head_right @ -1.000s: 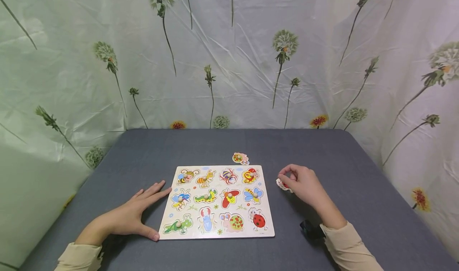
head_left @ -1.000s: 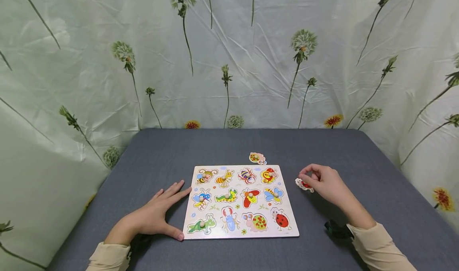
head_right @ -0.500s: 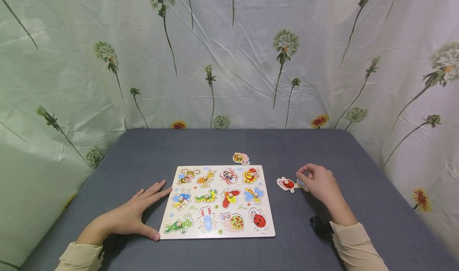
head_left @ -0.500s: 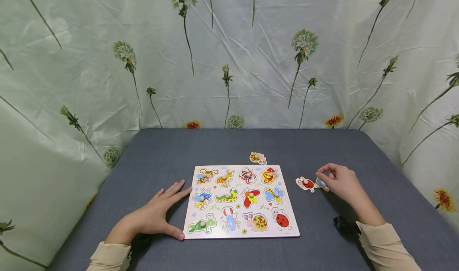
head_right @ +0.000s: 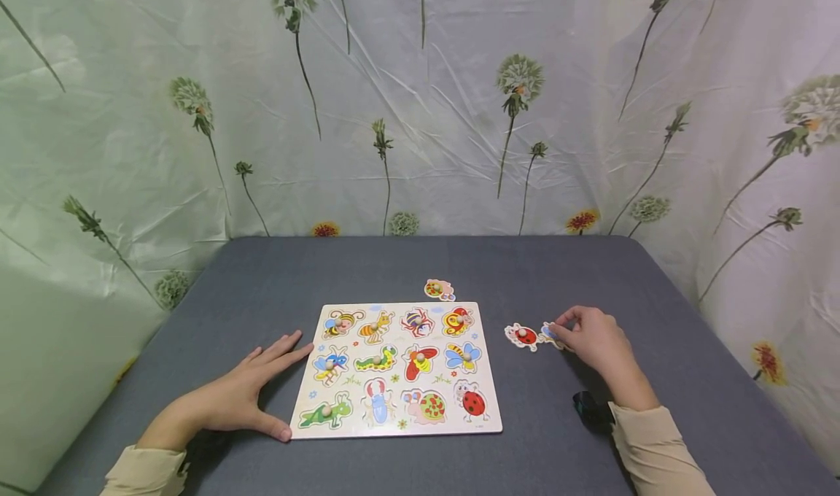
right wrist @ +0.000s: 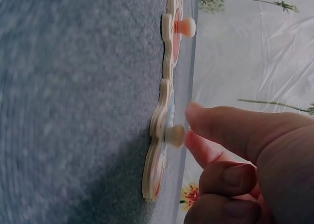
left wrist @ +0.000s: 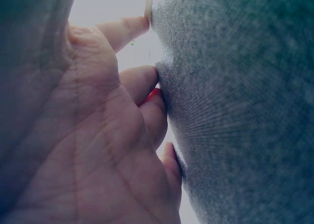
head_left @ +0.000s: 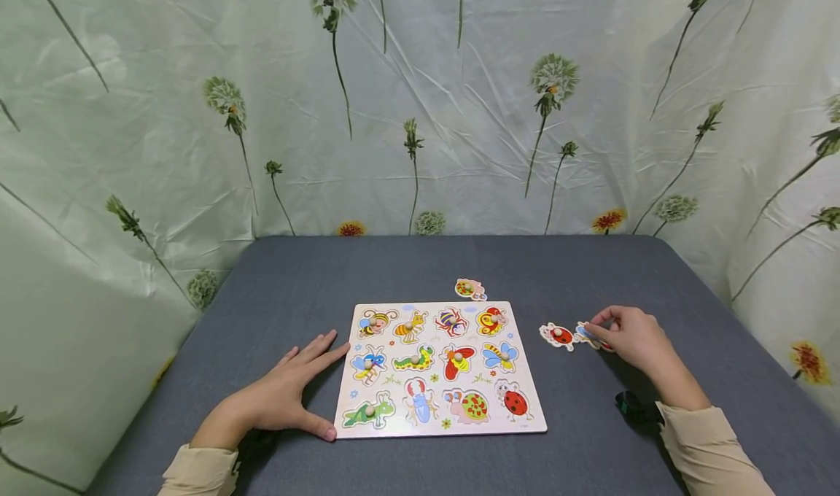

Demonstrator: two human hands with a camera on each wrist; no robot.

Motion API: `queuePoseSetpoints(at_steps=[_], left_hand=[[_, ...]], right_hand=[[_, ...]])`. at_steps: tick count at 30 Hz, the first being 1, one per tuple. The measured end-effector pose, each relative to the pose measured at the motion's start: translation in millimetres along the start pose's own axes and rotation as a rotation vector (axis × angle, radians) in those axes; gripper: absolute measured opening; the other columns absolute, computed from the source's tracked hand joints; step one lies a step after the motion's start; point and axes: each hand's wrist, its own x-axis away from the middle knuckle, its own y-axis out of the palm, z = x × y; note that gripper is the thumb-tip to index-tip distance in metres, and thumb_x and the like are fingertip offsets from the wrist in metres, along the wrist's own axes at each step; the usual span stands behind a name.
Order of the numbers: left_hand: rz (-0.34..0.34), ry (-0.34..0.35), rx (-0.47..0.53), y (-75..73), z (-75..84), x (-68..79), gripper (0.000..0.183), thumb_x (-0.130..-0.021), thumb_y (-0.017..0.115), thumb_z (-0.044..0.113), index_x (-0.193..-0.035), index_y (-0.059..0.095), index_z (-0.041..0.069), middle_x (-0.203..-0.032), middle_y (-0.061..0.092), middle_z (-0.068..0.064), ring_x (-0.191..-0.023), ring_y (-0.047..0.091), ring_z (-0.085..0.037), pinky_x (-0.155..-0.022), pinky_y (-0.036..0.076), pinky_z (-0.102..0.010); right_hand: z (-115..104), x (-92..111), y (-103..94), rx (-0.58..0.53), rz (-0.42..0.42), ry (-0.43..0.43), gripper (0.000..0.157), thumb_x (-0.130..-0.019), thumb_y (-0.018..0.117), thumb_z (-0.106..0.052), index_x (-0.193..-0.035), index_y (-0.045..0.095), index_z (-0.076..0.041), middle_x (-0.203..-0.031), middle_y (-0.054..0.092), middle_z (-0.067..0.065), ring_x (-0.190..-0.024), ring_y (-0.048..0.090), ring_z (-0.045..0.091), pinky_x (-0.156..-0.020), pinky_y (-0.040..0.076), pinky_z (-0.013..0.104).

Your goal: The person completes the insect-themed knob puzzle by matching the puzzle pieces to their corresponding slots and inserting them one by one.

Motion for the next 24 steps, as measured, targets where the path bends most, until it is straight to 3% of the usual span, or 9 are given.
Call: queuePoseSetpoints(at_steps=[18, 24], left_hand=[[0.012, 0.007, -0.009, 0.9, -0.7, 0.9, 0.132, -0.066, 0.096, 0.065, -0.172, 0.031, 0.021, -0.18, 0.017, -0.021, -0.163, 0.019, -0.055, -0.125, 0.012, -0.08], [0.015, 0.012, -0.005, 0.4, -0.3, 0.9, 0.132, -0.066, 0.096, 0.064, -0.171, 0.032, 0.02, -0.18, 0.018, -0.021, -0.163, 0.02, -0.055, -0.125, 0.012, -0.081]], right_hand=[[6.7, 1.0, -6.9, 0.036, -0.072, 0.058, 0.04, -0.096, 0.078, -0.048, -0.088, 0.075, -0.009, -0.067, 0.059, -0.001, -0.064, 0.052, 0.019, -0.057, 0.038, 0.033], [6.6, 0.5, -7.2, 0.052, -0.058, 0.065, 0.038, -0.096, 0.078, -0.045, -0.087, 0.077, -0.008, -0.067, 0.059, -0.001, -0.065, 0.052, 0.019, -0.058, 0.038, 0.032]])
